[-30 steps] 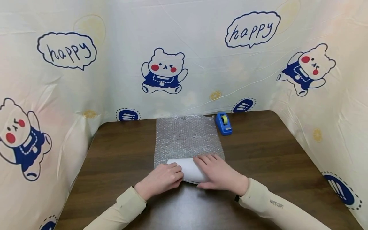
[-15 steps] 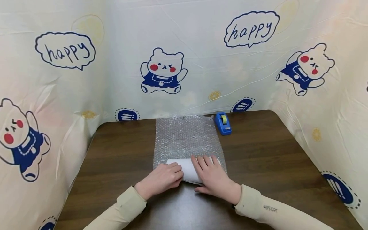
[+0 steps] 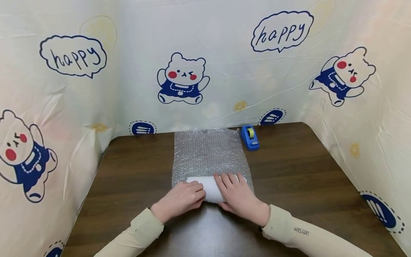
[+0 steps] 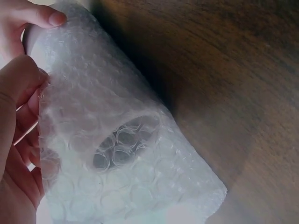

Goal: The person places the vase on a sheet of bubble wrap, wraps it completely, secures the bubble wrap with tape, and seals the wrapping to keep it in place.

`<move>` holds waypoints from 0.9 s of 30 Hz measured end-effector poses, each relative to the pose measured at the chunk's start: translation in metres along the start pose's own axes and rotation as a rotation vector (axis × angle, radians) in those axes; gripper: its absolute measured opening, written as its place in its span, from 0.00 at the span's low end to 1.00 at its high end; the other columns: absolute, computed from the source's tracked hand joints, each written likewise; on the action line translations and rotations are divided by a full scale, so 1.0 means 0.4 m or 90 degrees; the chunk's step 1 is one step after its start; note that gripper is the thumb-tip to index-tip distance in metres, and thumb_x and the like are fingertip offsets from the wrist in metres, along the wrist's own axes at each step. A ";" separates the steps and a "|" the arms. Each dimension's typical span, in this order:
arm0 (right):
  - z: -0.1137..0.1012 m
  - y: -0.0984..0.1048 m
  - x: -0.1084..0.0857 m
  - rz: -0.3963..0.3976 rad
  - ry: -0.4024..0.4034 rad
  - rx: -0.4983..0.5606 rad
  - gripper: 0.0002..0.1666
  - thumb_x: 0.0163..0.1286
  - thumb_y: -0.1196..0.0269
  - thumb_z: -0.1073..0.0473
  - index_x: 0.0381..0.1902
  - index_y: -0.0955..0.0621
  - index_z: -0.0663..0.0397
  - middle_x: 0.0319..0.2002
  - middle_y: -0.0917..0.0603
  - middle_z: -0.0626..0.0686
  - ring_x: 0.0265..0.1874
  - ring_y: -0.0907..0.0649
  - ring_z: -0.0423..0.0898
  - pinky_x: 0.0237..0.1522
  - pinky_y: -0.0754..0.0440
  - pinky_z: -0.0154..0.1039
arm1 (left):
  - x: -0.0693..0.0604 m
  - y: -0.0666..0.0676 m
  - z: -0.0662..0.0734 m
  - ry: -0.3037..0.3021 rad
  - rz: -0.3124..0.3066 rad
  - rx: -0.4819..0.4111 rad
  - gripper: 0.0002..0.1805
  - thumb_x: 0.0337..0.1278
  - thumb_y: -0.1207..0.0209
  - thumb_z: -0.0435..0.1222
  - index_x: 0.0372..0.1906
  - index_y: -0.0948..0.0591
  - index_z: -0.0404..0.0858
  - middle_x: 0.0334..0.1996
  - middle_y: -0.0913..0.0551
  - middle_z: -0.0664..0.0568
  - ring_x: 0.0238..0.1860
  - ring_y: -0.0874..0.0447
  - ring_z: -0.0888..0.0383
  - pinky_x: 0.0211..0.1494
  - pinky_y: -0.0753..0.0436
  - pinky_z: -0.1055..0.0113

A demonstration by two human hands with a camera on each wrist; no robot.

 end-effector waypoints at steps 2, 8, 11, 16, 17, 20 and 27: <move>0.002 0.002 0.001 0.006 0.003 0.003 0.56 0.54 0.25 0.29 0.70 0.26 0.59 0.55 0.20 0.57 0.50 0.19 0.56 0.50 0.21 0.55 | -0.001 -0.002 -0.001 0.002 -0.001 0.000 0.08 0.59 0.30 0.37 0.29 0.19 0.48 0.27 0.25 0.60 0.28 0.24 0.62 0.25 0.26 0.71; 0.008 0.002 0.004 -0.001 0.008 0.016 0.54 0.55 0.26 0.30 0.70 0.25 0.58 0.56 0.19 0.57 0.50 0.18 0.55 0.50 0.20 0.54 | -0.006 0.001 0.003 -0.003 0.013 0.036 0.07 0.60 0.29 0.39 0.32 0.17 0.48 0.31 0.21 0.59 0.34 0.22 0.60 0.31 0.24 0.68; 0.014 0.001 0.008 -0.014 0.006 0.025 0.54 0.56 0.27 0.30 0.70 0.26 0.58 0.57 0.19 0.57 0.51 0.18 0.55 0.49 0.20 0.53 | -0.006 0.009 0.007 0.003 0.031 0.047 0.06 0.60 0.29 0.40 0.38 0.16 0.47 0.39 0.19 0.57 0.44 0.20 0.57 0.41 0.21 0.63; 0.024 0.001 0.015 -0.029 0.000 0.037 0.53 0.57 0.27 0.31 0.70 0.27 0.58 0.57 0.19 0.57 0.52 0.18 0.56 0.49 0.19 0.54 | -0.003 0.017 0.016 0.088 0.059 0.008 0.23 0.60 0.29 0.45 0.57 0.18 0.40 0.55 0.18 0.49 0.61 0.22 0.49 0.58 0.20 0.52; 0.025 0.001 0.016 -0.031 0.000 0.040 0.53 0.58 0.27 0.31 0.70 0.27 0.58 0.57 0.19 0.57 0.52 0.18 0.56 0.49 0.19 0.54 | -0.004 0.015 0.021 0.116 0.061 0.006 0.29 0.59 0.29 0.46 0.62 0.20 0.37 0.58 0.19 0.46 0.64 0.23 0.47 0.61 0.21 0.50; 0.027 0.001 0.017 -0.037 -0.001 0.049 0.52 0.58 0.27 0.32 0.70 0.27 0.59 0.57 0.19 0.57 0.52 0.18 0.56 0.50 0.19 0.54 | -0.008 0.007 0.042 0.203 0.051 0.019 0.44 0.56 0.27 0.48 0.72 0.30 0.29 0.67 0.25 0.35 0.72 0.30 0.38 0.70 0.27 0.42; 0.032 -0.004 0.022 -0.056 -0.004 0.080 0.51 0.59 0.27 0.34 0.70 0.27 0.59 0.58 0.19 0.58 0.53 0.18 0.57 0.51 0.18 0.56 | -0.029 -0.035 0.089 0.275 0.005 0.094 0.59 0.47 0.25 0.54 0.77 0.38 0.25 0.76 0.40 0.26 0.78 0.42 0.33 0.72 0.37 0.32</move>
Point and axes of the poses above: each hand's wrist, its own x-axis towards the middle knuckle, its own y-axis out of the back of the hand, z = x × y, the point moved 8 cm from there along x, towards the middle knuckle
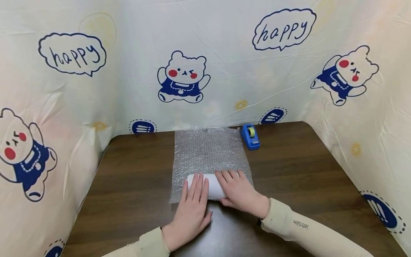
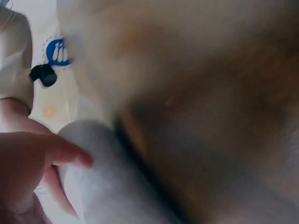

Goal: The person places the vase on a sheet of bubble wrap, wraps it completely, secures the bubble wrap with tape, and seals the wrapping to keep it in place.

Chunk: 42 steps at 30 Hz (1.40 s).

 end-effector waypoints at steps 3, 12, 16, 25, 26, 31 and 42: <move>0.003 0.002 0.001 -0.002 0.003 0.005 0.50 0.60 0.27 0.34 0.70 0.27 0.59 0.58 0.19 0.57 0.53 0.18 0.57 0.51 0.18 0.56 | -0.003 -0.026 -0.004 -0.005 -0.028 -0.001 0.61 0.47 0.25 0.56 0.78 0.39 0.26 0.77 0.41 0.26 0.78 0.42 0.32 0.71 0.38 0.29; 0.001 0.008 0.001 0.006 0.008 0.008 0.49 0.59 0.26 0.35 0.70 0.26 0.57 0.59 0.18 0.56 0.53 0.17 0.56 0.51 0.18 0.56 | 0.021 -0.081 -0.062 0.011 -0.026 -0.029 0.60 0.52 0.25 0.55 0.82 0.43 0.34 0.79 0.44 0.28 0.81 0.47 0.35 0.74 0.42 0.31; -0.001 0.005 -0.002 -0.001 0.007 0.013 0.49 0.59 0.26 0.35 0.69 0.25 0.57 0.60 0.18 0.56 0.54 0.17 0.55 0.51 0.18 0.56 | 0.030 -0.093 -0.072 0.000 -0.008 -0.044 0.62 0.50 0.24 0.57 0.82 0.44 0.34 0.79 0.46 0.27 0.80 0.49 0.33 0.74 0.42 0.29; 0.000 0.007 0.000 -0.003 0.012 0.015 0.49 0.59 0.27 0.34 0.69 0.25 0.55 0.60 0.18 0.54 0.54 0.18 0.54 0.51 0.19 0.55 | 0.053 -0.101 -0.087 0.002 -0.014 -0.036 0.69 0.44 0.22 0.61 0.84 0.49 0.38 0.81 0.52 0.29 0.82 0.55 0.35 0.75 0.47 0.28; 0.001 0.008 0.000 -0.002 0.012 0.016 0.49 0.59 0.26 0.34 0.69 0.25 0.55 0.60 0.18 0.54 0.54 0.18 0.54 0.51 0.19 0.54 | 0.057 -0.101 -0.088 0.003 -0.016 -0.035 0.69 0.43 0.22 0.61 0.84 0.49 0.38 0.81 0.52 0.29 0.82 0.55 0.35 0.75 0.47 0.28; 0.001 0.009 0.003 0.006 0.016 0.029 0.48 0.58 0.25 0.35 0.69 0.24 0.54 0.60 0.18 0.53 0.54 0.17 0.53 0.50 0.19 0.54 | 0.071 -0.100 -0.092 0.008 -0.023 -0.005 0.68 0.42 0.26 0.67 0.81 0.42 0.34 0.77 0.40 0.29 0.80 0.45 0.34 0.71 0.44 0.24; -0.001 0.016 0.001 -0.006 0.007 0.038 0.48 0.57 0.25 0.34 0.68 0.24 0.55 0.60 0.17 0.54 0.53 0.16 0.53 0.50 0.18 0.55 | 0.079 -0.101 -0.088 -0.030 -0.022 0.026 0.55 0.44 0.33 0.71 0.67 0.27 0.33 0.57 0.20 0.39 0.60 0.21 0.42 0.66 0.34 0.25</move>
Point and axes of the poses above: each hand's wrist, its own x-axis towards the middle knuckle, its own y-axis out of the back of the hand, z = x × y, the point moved 8 cm from there along x, towards the middle knuckle
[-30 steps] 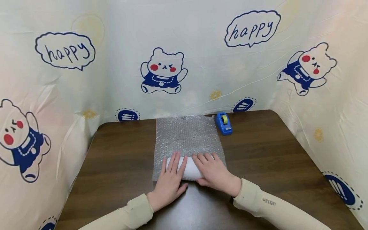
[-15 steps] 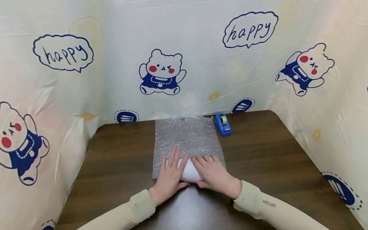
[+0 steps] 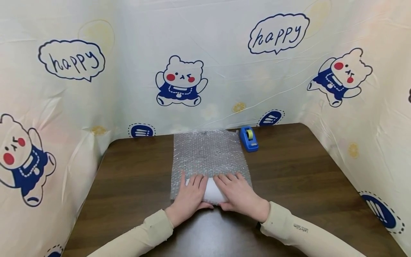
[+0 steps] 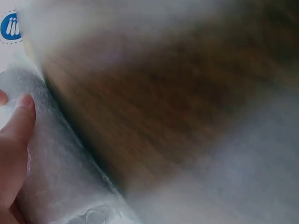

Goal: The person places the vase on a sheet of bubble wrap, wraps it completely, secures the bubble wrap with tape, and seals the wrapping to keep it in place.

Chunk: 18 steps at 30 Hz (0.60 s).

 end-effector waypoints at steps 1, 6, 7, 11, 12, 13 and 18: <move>-0.001 -0.001 0.000 -0.004 0.001 0.003 0.48 0.57 0.25 0.34 0.68 0.24 0.55 0.60 0.17 0.54 0.53 0.16 0.53 0.50 0.18 0.55 | 0.000 0.000 -0.001 -0.003 0.001 -0.004 0.55 0.44 0.33 0.71 0.67 0.27 0.33 0.57 0.20 0.39 0.59 0.21 0.42 0.66 0.33 0.26; -0.002 0.004 -0.001 -0.022 0.005 0.020 0.48 0.58 0.25 0.36 0.68 0.24 0.56 0.59 0.17 0.54 0.54 0.16 0.53 0.51 0.18 0.54 | -0.001 0.006 0.001 -0.019 0.006 -0.021 0.53 0.43 0.32 0.72 0.64 0.25 0.34 0.54 0.19 0.40 0.55 0.20 0.44 0.60 0.24 0.37; -0.002 0.005 -0.002 -0.025 0.005 0.021 0.48 0.58 0.25 0.36 0.68 0.24 0.57 0.60 0.17 0.54 0.55 0.16 0.53 0.51 0.18 0.54 | -0.001 0.008 0.002 -0.023 0.007 -0.021 0.53 0.43 0.33 0.72 0.63 0.25 0.34 0.53 0.19 0.40 0.55 0.19 0.44 0.58 0.23 0.39; -0.004 0.009 -0.005 -0.035 0.002 0.014 0.48 0.59 0.25 0.36 0.69 0.25 0.57 0.61 0.18 0.56 0.57 0.17 0.54 0.54 0.18 0.54 | 0.002 0.011 0.005 -0.036 0.010 -0.016 0.52 0.44 0.34 0.73 0.61 0.24 0.34 0.52 0.18 0.41 0.52 0.19 0.45 0.51 0.21 0.47; -0.006 0.009 -0.006 -0.036 0.001 0.008 0.48 0.60 0.26 0.36 0.69 0.25 0.57 0.61 0.18 0.56 0.57 0.17 0.54 0.54 0.18 0.55 | 0.003 0.012 0.004 -0.039 0.010 -0.014 0.52 0.43 0.34 0.73 0.61 0.24 0.34 0.52 0.18 0.41 0.52 0.19 0.46 0.51 0.21 0.47; -0.007 0.010 -0.006 -0.037 0.000 0.002 0.48 0.60 0.26 0.36 0.69 0.25 0.58 0.61 0.18 0.56 0.57 0.17 0.54 0.55 0.18 0.55 | 0.004 0.011 0.004 -0.042 0.009 -0.011 0.52 0.43 0.35 0.74 0.60 0.24 0.35 0.51 0.18 0.42 0.51 0.19 0.46 0.50 0.21 0.48; -0.024 0.022 -0.011 -0.038 0.004 -0.016 0.46 0.62 0.27 0.36 0.69 0.25 0.58 0.61 0.19 0.57 0.59 0.19 0.54 0.57 0.19 0.54 | 0.011 0.013 -0.001 -0.058 -0.012 -0.023 0.51 0.45 0.37 0.74 0.61 0.24 0.37 0.51 0.18 0.44 0.51 0.19 0.48 0.50 0.20 0.48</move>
Point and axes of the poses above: each hand's wrist, its own x-axis towards the middle knuckle, its own y-axis out of the back of the hand, z = x × y, the point moved 8 cm from there along x, towards the middle knuckle
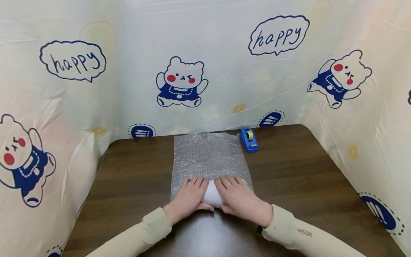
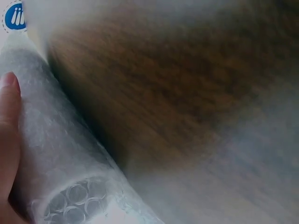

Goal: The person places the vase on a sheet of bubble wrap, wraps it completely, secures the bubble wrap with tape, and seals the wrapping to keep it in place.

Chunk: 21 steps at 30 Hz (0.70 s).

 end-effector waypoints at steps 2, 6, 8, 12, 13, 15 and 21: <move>-0.011 0.006 -0.005 -0.007 0.001 0.002 0.46 0.62 0.26 0.37 0.69 0.25 0.59 0.62 0.20 0.58 0.61 0.20 0.55 0.59 0.20 0.55 | 0.001 -0.001 -0.002 0.001 -0.019 -0.018 0.50 0.48 0.39 0.74 0.62 0.24 0.37 0.53 0.18 0.45 0.53 0.19 0.48 0.51 0.20 0.48; -0.038 0.014 -0.012 -0.021 -0.003 -0.013 0.50 0.59 0.24 0.36 0.70 0.26 0.60 0.66 0.23 0.61 0.66 0.23 0.58 0.63 0.24 0.62 | 0.006 -0.007 -0.009 0.010 -0.056 -0.045 0.48 0.54 0.43 0.73 0.63 0.24 0.38 0.56 0.18 0.45 0.55 0.19 0.48 0.53 0.20 0.47; -0.052 0.015 -0.016 -0.021 -0.003 -0.037 0.52 0.58 0.24 0.35 0.71 0.26 0.61 0.68 0.24 0.63 0.69 0.25 0.59 0.64 0.26 0.65 | 0.010 -0.006 -0.013 0.013 -0.065 -0.056 0.47 0.55 0.43 0.73 0.64 0.24 0.38 0.56 0.18 0.45 0.55 0.18 0.48 0.53 0.20 0.46; -0.077 0.005 -0.023 -0.014 -0.004 -0.092 0.56 0.56 0.23 0.34 0.72 0.27 0.62 0.71 0.26 0.65 0.73 0.28 0.61 0.65 0.29 0.69 | 0.015 -0.009 -0.018 0.018 -0.077 -0.080 0.48 0.56 0.43 0.73 0.64 0.24 0.36 0.56 0.17 0.44 0.55 0.18 0.46 0.53 0.19 0.44; -0.080 0.001 -0.024 -0.012 -0.006 -0.102 0.56 0.56 0.23 0.34 0.72 0.27 0.62 0.71 0.27 0.66 0.73 0.29 0.61 0.65 0.29 0.69 | 0.016 -0.012 -0.020 0.021 -0.083 -0.084 0.48 0.56 0.43 0.73 0.64 0.24 0.36 0.56 0.17 0.44 0.55 0.17 0.46 0.53 0.19 0.43; -0.084 -0.010 -0.026 -0.010 -0.012 -0.112 0.58 0.54 0.23 0.34 0.73 0.28 0.63 0.72 0.28 0.66 0.74 0.30 0.61 0.66 0.30 0.70 | 0.019 -0.018 -0.024 0.025 -0.096 -0.095 0.48 0.56 0.43 0.73 0.64 0.24 0.36 0.56 0.16 0.44 0.56 0.17 0.46 0.54 0.18 0.43; -0.080 -0.041 -0.029 0.028 -0.013 -0.154 0.63 0.48 0.20 0.34 0.74 0.29 0.62 0.74 0.31 0.68 0.74 0.30 0.60 0.66 0.30 0.69 | 0.032 -0.028 -0.036 0.029 -0.126 -0.129 0.46 0.56 0.43 0.74 0.60 0.23 0.38 0.50 0.15 0.46 0.51 0.16 0.48 0.50 0.16 0.46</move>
Point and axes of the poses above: each hand's wrist, its own x-axis towards the middle knuckle, its own y-axis out of the back of the hand, z = x × y, the point moved 8 cm from there along x, towards the middle knuckle
